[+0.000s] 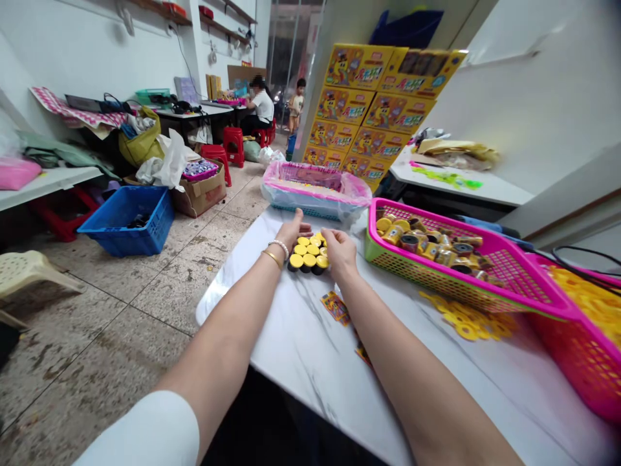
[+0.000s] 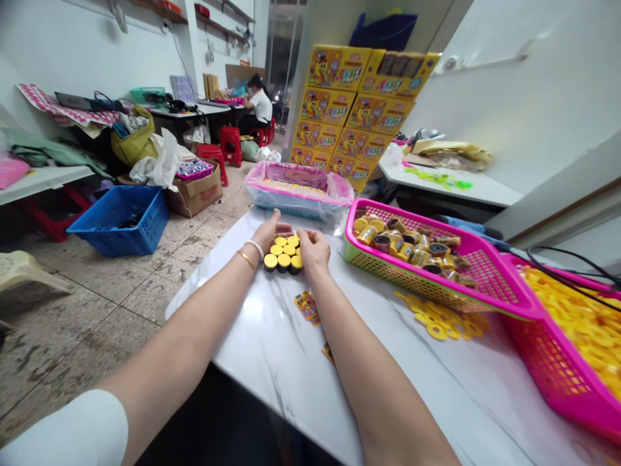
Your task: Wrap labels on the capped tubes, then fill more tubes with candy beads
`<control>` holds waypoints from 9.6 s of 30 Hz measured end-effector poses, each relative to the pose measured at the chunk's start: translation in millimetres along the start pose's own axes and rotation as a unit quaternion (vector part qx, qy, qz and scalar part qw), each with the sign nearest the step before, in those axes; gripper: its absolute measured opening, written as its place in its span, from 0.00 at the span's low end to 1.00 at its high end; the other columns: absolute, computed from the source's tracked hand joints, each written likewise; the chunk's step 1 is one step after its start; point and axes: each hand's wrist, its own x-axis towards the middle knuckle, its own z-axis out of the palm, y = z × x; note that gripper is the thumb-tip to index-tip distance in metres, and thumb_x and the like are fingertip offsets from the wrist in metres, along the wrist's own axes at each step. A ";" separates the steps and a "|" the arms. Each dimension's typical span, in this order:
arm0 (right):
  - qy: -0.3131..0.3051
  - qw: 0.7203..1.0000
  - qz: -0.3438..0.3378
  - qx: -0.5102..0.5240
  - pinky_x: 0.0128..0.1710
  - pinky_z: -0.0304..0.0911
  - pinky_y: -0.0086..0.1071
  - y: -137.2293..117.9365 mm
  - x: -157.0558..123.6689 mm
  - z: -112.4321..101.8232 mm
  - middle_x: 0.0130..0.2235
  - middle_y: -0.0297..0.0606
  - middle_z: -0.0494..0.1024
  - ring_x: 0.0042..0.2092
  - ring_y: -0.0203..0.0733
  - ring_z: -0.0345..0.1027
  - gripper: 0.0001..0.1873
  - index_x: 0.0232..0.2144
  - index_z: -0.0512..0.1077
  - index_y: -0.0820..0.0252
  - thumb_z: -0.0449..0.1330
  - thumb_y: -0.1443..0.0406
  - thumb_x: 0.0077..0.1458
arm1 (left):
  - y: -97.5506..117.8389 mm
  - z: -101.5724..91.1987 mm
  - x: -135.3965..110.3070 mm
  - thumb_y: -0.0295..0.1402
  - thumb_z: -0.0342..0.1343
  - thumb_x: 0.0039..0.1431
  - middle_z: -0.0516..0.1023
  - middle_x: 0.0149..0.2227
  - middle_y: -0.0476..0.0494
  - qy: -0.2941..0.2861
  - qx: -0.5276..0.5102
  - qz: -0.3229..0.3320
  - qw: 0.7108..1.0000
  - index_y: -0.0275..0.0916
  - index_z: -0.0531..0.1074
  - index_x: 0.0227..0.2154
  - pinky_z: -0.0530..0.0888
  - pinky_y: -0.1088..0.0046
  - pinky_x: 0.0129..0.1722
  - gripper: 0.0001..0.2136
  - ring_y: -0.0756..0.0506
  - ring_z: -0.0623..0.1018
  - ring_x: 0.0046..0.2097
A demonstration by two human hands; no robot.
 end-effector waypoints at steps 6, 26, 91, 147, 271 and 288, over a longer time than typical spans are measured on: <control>-0.034 0.999 -0.028 0.032 0.37 0.65 0.33 -35.5 16.1 -26.9 0.27 0.33 0.76 0.33 0.39 0.69 0.18 0.27 0.74 0.60 0.64 0.51 0.45 | 26.9 -39.5 -21.9 0.62 0.51 0.55 0.74 0.29 0.40 0.075 0.014 0.020 0.997 0.34 0.73 0.29 0.73 0.75 0.31 0.30 0.48 0.77 0.30; -0.316 0.874 -0.159 -0.333 0.36 0.65 0.35 -17.4 -134.7 -196.2 0.31 0.37 0.75 0.34 0.41 0.70 0.09 0.26 0.74 0.55 0.60 0.63 0.58 | -9.9 10.2 -143.6 0.37 0.58 0.58 0.64 0.16 0.53 -0.193 0.300 0.128 0.925 0.35 0.74 0.19 0.54 0.76 0.23 0.15 0.55 0.60 0.21; -0.159 0.982 -0.088 -0.041 0.27 0.54 0.30 -48.3 -64.1 -66.4 0.20 0.29 0.66 0.24 0.34 0.57 0.22 0.22 0.66 0.57 0.58 0.49 0.60 | 12.8 -6.7 -141.2 0.55 0.59 0.53 0.66 0.19 0.54 -0.021 0.043 0.230 0.972 0.35 0.73 0.26 0.60 0.78 0.22 0.23 0.55 0.64 0.22; -0.159 0.913 -0.334 -0.169 0.29 0.57 0.32 -51.8 -77.6 -61.9 0.23 0.33 0.69 0.26 0.37 0.61 0.17 0.24 0.69 0.57 0.55 0.58 0.63 | 25.7 -7.9 -142.2 0.34 0.75 0.34 0.77 0.23 0.44 -0.056 -0.054 0.042 0.996 0.31 0.79 0.22 0.65 0.77 0.25 0.14 0.53 0.72 0.25; -0.307 0.915 -0.235 0.116 0.28 0.76 0.33 -62.9 -72.3 -72.9 0.30 0.32 0.74 0.29 0.37 0.75 0.06 0.34 0.81 0.52 0.68 0.69 0.53 | 24.6 -16.6 -135.9 0.59 0.53 0.57 0.68 0.16 0.53 -0.246 0.043 -0.052 0.967 0.35 0.69 0.28 0.51 0.80 0.11 0.27 0.56 0.60 0.12; -0.303 0.926 -0.205 0.087 0.28 0.78 0.35 -65.1 -81.5 -70.5 0.37 0.35 0.73 0.30 0.36 0.74 0.08 0.36 0.78 0.54 0.70 0.62 0.52 | 27.1 -18.0 -136.9 0.55 0.58 0.56 0.66 0.15 0.54 -0.276 0.036 -0.047 0.959 0.37 0.68 0.27 0.49 0.80 0.12 0.23 0.57 0.57 0.13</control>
